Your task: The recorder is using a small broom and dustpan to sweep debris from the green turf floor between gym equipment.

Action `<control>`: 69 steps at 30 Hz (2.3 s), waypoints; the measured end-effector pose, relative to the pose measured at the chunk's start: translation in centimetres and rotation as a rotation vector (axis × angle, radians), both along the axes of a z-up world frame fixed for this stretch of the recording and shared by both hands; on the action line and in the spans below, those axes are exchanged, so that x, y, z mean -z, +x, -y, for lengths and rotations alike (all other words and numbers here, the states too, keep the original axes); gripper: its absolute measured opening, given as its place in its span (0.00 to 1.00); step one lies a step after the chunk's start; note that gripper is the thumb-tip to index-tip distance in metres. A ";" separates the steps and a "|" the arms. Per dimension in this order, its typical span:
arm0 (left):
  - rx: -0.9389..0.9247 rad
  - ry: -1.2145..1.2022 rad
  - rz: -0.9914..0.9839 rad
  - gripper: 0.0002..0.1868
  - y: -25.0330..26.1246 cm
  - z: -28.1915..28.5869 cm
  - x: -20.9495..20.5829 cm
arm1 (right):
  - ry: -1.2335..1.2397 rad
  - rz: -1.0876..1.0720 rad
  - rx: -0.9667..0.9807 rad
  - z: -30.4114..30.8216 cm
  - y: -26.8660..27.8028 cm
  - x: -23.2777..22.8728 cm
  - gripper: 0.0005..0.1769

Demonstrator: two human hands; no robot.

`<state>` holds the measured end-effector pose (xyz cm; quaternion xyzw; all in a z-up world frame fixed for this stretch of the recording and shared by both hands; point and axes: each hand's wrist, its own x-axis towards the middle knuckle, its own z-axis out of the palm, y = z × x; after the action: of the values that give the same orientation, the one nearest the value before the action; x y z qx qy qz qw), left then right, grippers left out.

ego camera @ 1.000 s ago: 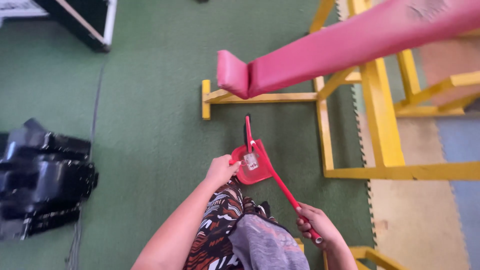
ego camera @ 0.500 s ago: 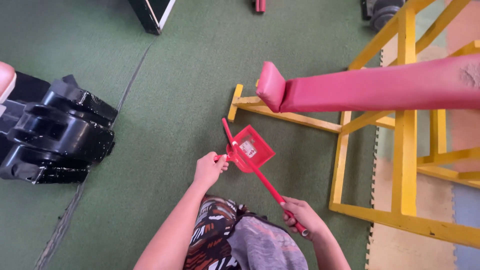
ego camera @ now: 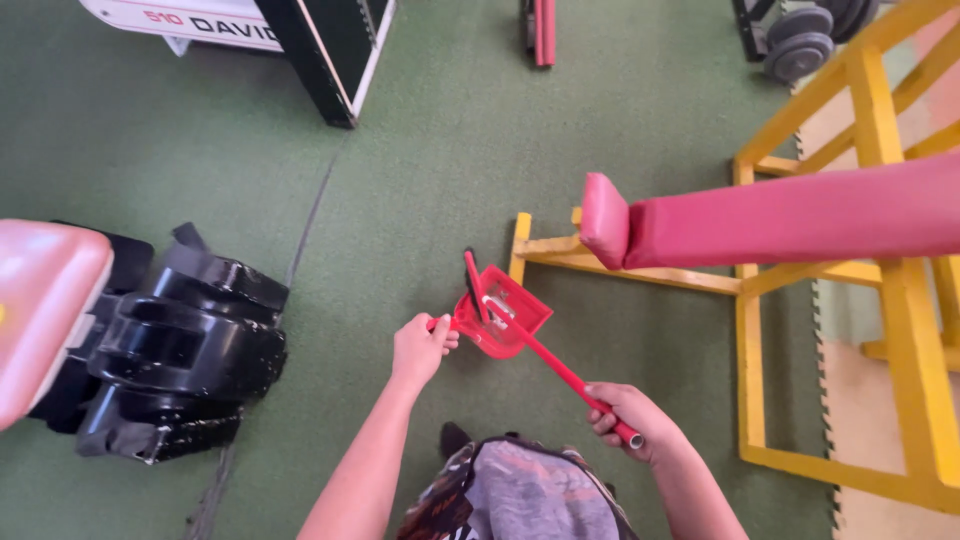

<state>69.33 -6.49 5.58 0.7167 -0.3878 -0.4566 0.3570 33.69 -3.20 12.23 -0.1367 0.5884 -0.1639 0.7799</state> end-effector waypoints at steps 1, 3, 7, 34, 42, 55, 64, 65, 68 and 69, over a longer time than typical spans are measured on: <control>-0.007 -0.011 0.005 0.18 1.6 0.7 0.0 | -0.011 0.005 -0.007 1.1 1.7 -0.3 0.21; -0.060 -0.009 -0.048 0.18 4.7 1.5 -0.1 | -0.009 -0.007 0.029 3.0 4.8 -0.9 0.15; -0.094 -0.027 -0.041 0.17 9.1 3.3 -1.3 | -0.001 0.006 0.017 6.8 9.4 -0.5 0.09; -0.375 -0.012 -0.093 0.15 17.7 35.2 -2.6 | 0.093 0.197 -0.359 48.3 22.4 -2.7 0.04; -0.347 -0.027 -0.119 0.19 23.6 44.7 0.1 | 0.202 0.200 -0.321 58.3 27.8 0.2 0.08; -0.019 -0.010 -0.090 0.18 40.0 66.4 0.3 | 0.045 0.116 -0.138 70.4 46.1 -1.3 0.09; 0.090 0.039 -0.078 0.16 45.6 76.1 -0.1 | -0.061 0.167 -0.028 79.3 51.8 -3.1 0.10; 0.111 0.024 -0.064 0.16 46.0 77.5 -0.2 | -0.069 0.194 -0.018 80.6 52.1 -3.1 0.10; 0.119 0.004 -0.039 0.16 47.0 81.0 -0.2 | -0.084 0.228 -0.018 84.2 52.9 -3.7 0.10; 0.110 -0.007 -0.025 0.16 47.4 82.2 -0.2 | -0.096 0.237 -0.025 85.5 53.3 -3.9 0.11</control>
<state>116.71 -88.73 5.76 0.6873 -0.4237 -0.4831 0.3386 86.96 -88.71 16.15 -0.1610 0.4817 -0.1972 0.8385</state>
